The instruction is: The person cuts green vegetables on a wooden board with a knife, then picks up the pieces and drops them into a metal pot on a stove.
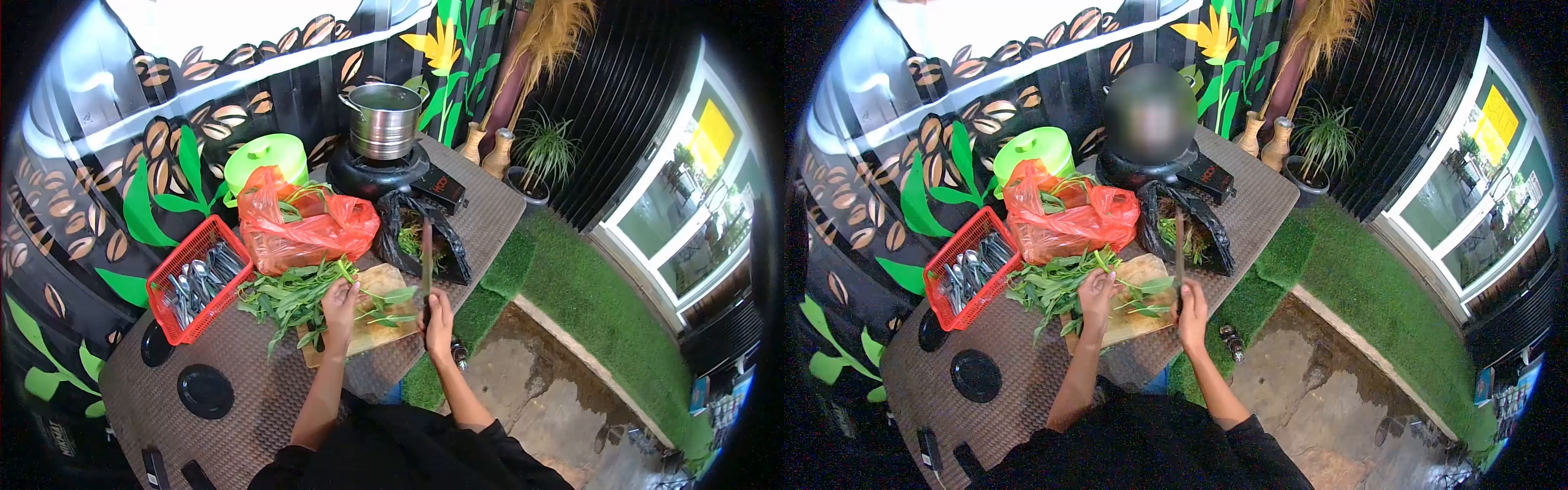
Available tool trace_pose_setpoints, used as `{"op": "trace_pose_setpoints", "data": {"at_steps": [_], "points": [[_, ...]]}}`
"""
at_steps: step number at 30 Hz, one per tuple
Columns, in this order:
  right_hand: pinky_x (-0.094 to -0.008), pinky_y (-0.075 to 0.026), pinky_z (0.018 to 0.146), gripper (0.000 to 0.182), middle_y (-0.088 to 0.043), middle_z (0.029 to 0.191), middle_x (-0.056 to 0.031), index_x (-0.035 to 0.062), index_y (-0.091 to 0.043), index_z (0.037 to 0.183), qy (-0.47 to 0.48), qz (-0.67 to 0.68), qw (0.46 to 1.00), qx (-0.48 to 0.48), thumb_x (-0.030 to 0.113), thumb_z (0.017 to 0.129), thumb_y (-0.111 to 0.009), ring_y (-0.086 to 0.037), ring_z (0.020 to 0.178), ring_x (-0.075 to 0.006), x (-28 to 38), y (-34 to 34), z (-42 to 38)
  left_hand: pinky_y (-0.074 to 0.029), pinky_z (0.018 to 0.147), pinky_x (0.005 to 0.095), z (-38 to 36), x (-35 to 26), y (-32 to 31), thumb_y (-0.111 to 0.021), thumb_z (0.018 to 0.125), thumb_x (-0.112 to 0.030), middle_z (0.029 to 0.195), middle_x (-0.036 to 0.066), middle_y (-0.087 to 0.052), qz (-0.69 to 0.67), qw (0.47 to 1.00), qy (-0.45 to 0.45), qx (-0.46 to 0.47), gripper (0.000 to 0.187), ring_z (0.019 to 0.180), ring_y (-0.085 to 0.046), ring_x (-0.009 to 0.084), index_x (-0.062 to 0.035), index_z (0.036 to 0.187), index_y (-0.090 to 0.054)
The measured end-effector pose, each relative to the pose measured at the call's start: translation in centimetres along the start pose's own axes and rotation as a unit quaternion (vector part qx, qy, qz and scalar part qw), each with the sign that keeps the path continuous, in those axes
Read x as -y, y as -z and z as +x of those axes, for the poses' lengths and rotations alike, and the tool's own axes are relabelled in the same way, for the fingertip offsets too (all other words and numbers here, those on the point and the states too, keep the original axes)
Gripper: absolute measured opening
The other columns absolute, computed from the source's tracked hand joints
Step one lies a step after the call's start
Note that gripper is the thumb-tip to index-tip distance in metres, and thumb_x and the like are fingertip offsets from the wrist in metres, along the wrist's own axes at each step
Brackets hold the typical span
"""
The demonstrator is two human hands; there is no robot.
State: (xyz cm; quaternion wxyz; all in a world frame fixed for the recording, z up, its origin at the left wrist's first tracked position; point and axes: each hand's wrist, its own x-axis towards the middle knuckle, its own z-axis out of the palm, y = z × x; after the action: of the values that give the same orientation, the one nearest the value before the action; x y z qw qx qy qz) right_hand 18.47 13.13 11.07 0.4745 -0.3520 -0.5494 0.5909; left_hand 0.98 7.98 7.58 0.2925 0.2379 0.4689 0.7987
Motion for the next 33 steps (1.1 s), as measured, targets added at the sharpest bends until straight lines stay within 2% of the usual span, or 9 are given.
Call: {"op": "trace_pose_setpoints", "data": {"at_steps": [4,7,11,13,16,22,26,28,33], "points": [[-0.0217,-0.03,0.043,0.029,-0.04,0.056,0.0024,0.0014,-0.053,0.114,-0.016,-0.059,0.988,0.139,0.022,0.095,-0.043,-0.039,0.045,-0.0061,0.2,-1.1,-1.9,-0.054,0.068,0.0277,0.1,0.3,-0.2,-0.059,0.088,-0.006,0.086,0.005,-0.06,0.063,0.998,-0.022,0.008,0.014,0.075,-0.058,0.0103,0.0023,0.099,-0.056],[-0.0221,-0.03,0.043,0.029,-0.043,0.058,0.0023,0.0011,-0.055,0.116,-0.028,-0.058,0.984,0.169,0.02,0.095,-0.045,-0.04,0.046,-0.0058,-1.5,-1.4,-2.1,-0.055,0.067,0.0275,0.1,0.2,-0.7,-0.06,0.087,-0.008,0.087,0.005,-0.06,0.024,1.0,0.014,-0.003,0.015,0.077,-0.058,0.0109,0.0015,0.099,-0.057],[-0.0225,-0.031,0.043,0.03,-0.044,0.058,0.0021,0.0015,-0.056,0.116,-0.028,-0.062,0.981,0.181,0.02,0.096,-0.044,-0.04,0.046,-0.0059,-2.8,-1.0,-1.7,-0.055,0.066,0.0274,0.0,-0.4,-1.2,-0.06,0.087,-0.008,0.087,0.005,-0.06,0.02,0.999,0.024,-0.006,0.014,0.078,-0.059,0.0111,0.0005,0.098,-0.056],[-0.0217,-0.032,0.044,0.03,-0.042,0.052,0.0039,0.0063,-0.057,0.12,-0.023,-0.056,0.981,0.186,0.019,0.095,-0.046,-0.039,0.046,-0.0042,-3.0,-0.9,-1.6,-0.055,0.065,0.0276,-0.1,-0.6,-1.4,-0.061,0.087,-0.008,0.088,0.005,-0.06,0.019,0.999,0.025,-0.009,0.014,0.078,-0.059,0.0113,0.0004,0.097,-0.056],[-0.0223,-0.033,0.044,0.032,-0.041,0.052,0.0033,0.0069,-0.056,0.122,-0.025,-0.064,0.981,0.18,0.02,0.095,-0.046,-0.038,0.046,-0.0046,-2.8,-1.0,-1.6,-0.055,0.063,0.0283,-0.1,-0.6,-1.5,-0.062,0.086,-0.008,0.089,0.006,-0.06,0.019,0.999,0.033,-0.013,0.014,0.078,-0.059,0.0118,-0.0001,0.096,-0.056],[-0.0229,-0.033,0.044,0.034,-0.04,0.051,0.0023,0.0073,-0.054,0.125,-0.021,-0.092,0.978,0.186,0.02,0.095,-0.047,-0.038,0.045,-0.0055,-3.0,-0.7,-0.9,-0.054,0.061,0.0282,0.0,-0.7,-1.0,-0.064,0.085,-0.01,0.093,0.007,-0.059,-0.022,0.993,0.112,0.012,0.017,0.08,-0.059,0.0135,-0.0015,0.097,-0.056],[-0.0234,-0.033,0.044,0.035,-0.041,0.053,0.0024,0.0075,-0.053,0.126,-0.015,-0.119,0.975,0.184,0.021,0.095,-0.047,-0.037,0.046,-0.0053,-4.3,-0.8,-1.0,-0.053,0.065,0.0279,0.1,0.1,-0.5,-0.065,0.084,-0.011,0.094,0.008,-0.059,-0.04,0.988,0.15,0.021,0.022,0.081,-0.059,0.0146,-0.0008,0.101,-0.055],[-0.0223,-0.032,0.044,0.036,-0.04,0.059,0.0026,0.0049,-0.049,0.129,-0.02,-0.054,0.977,0.204,0.018,0.096,-0.044,-0.04,0.047,-0.0063,-4.0,-1.2,-1.3,-0.053,0.066,0.0278,-0.1,0.1,-0.5,-0.065,0.084,-0.011,0.094,0.008,-0.059,-0.045,0.986,0.156,0.027,0.023,0.081,-0.059,0.0149,-0.0002,0.102,-0.054],[-0.0218,-0.03,0.044,0.038,-0.041,0.06,0.0025,0.0062,-0.047,0.131,-0.082,0.018,0.973,0.213,0.02,0.096,-0.044,-0.039,0.046,-0.0063,-2.6,-1.4,-1.1,-0.052,0.07,0.0274,-0.1,0.8,-0.2,-0.063,0.086,-0.011,0.094,0.008,-0.059,-0.058,0.975,0.211,0.042,0.025,0.08,-0.059,0.0148,0.0009,0.105,-0.053]]}}
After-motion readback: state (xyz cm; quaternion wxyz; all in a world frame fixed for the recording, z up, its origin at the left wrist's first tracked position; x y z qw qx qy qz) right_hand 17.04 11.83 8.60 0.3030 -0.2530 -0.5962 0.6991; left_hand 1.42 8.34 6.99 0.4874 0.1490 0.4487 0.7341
